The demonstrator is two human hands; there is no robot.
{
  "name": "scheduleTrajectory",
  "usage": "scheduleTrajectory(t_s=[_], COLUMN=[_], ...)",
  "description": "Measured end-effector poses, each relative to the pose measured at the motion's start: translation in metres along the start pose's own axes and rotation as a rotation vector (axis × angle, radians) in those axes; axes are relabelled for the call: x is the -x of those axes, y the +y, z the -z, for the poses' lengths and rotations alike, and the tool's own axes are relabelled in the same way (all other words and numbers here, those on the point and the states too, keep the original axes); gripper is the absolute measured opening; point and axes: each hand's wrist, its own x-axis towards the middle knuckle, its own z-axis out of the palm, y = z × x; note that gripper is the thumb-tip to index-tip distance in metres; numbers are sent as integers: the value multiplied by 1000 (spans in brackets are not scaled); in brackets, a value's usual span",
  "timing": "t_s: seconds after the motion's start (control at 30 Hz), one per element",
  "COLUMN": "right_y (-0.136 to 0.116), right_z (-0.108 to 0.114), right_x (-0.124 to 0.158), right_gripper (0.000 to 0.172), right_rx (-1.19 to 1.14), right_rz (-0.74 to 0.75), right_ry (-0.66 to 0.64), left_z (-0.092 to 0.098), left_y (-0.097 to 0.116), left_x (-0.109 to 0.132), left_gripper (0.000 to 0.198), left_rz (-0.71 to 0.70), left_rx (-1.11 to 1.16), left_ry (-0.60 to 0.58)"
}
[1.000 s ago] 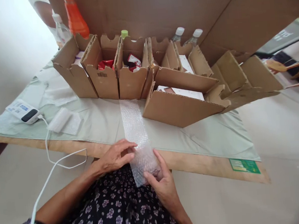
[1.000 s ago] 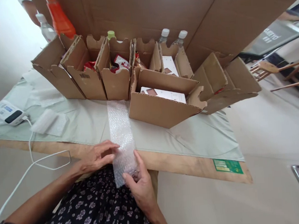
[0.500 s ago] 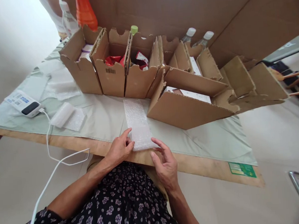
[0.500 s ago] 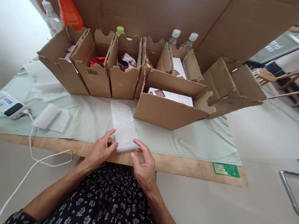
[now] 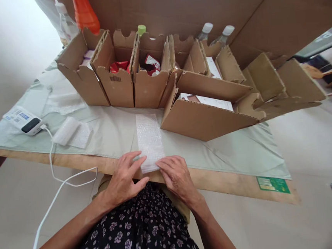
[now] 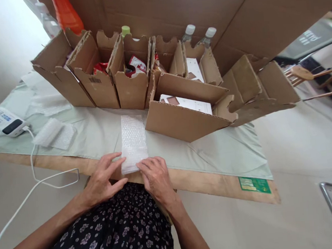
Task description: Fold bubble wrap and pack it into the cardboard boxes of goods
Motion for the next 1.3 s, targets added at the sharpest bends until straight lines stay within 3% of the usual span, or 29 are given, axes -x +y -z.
scheduleTrajectory(t_s=[0.13,0.23,0.33,0.43,0.53,0.63,0.73,0.9,1.07,1.17,1.3], right_y=[-5,-4,-3,-1,2,6,9,8,13,17,16], right_z=[-5,-9,-8,-8,-12,-13,-10,-10,-18,-17,-10], right_x=[-2,-3,3,8,5,-2,-7,-8,-14,-17,-17], right_gripper=[36,38,31,26,25,24,25,34,30,25,27], right_rx=[-155,-104,30,99,102,18,-73,45,154,62,-65], right_rz=[-92,-171,-94,25,50,14,-22,-22,64,53,0], right_ry=[-11,154,302,210,120,123,120,235,178,143,134], left_z=[-7,-14,-19,-21,-18,-11,-7,-17,-20,-15,-12], left_y=[-5,-12,-15,-15,-12,-9,-11,-25,-31,-25,-23], left_x=[3,-3,-10,-13,-11,-5,-4,-22,-30,-19,-13], left_gripper=[26,30,32,28,27,35,27,24,26,31,18], left_rz=[33,163,199,145,119,25,-79,17,21,-77,-110], left_rx=[86,75,9,-88,-154,-136,-85,-91,-175,-141,-82], left_ry=[-61,-18,19,31,51,70,42,84,146,140,96])
